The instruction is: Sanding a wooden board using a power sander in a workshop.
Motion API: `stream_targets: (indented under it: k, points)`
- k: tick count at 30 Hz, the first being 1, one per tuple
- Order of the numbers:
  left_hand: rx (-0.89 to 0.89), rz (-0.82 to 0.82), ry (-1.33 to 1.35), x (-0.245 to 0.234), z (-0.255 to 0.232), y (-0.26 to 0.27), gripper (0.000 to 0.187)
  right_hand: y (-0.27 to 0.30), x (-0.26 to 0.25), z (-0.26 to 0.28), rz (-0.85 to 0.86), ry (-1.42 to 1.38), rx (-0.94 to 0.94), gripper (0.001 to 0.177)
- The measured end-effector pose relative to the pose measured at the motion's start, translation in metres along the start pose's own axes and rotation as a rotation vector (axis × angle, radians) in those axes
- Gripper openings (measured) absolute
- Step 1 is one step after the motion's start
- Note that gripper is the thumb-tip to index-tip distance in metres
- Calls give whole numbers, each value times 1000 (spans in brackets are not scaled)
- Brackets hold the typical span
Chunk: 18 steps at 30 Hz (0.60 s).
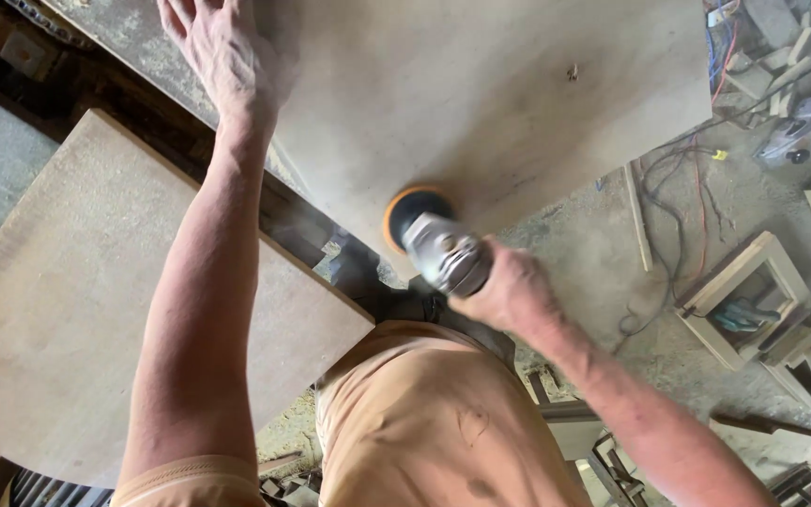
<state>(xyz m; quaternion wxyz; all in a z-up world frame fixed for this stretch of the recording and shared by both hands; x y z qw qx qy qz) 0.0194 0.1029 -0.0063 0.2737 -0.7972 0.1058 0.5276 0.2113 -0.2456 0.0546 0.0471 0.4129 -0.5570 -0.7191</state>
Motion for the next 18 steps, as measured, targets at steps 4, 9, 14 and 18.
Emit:
stream_targets:
  k: [4, 9, 14, 18]
  points:
    - [110, -137, -31, -11, -8, 0, 43, 18, 28, 13, -20, -36, -77, 73]
    - [37, -30, 66, -17, -15, -9, 49, 8, 27, -40, -17, -63, 55, 65]
    - [-12, 70, 95, -20, -16, -9, 56, 1, -45, -74, 39, -230, 336, 48]
    - [91, -77, 85, -34, -26, -10, 39, -10, -98, -94, 19, -627, 394, 34]
Point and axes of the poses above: each hand's wrist, its own y-axis away from the middle knuckle, its own x-axis out of the palm, z = x × y, the point moved 10 cm from there along -y, towards the middle knuckle, and after that the axes turned 12 degrees about x, right-handed, at the moved point
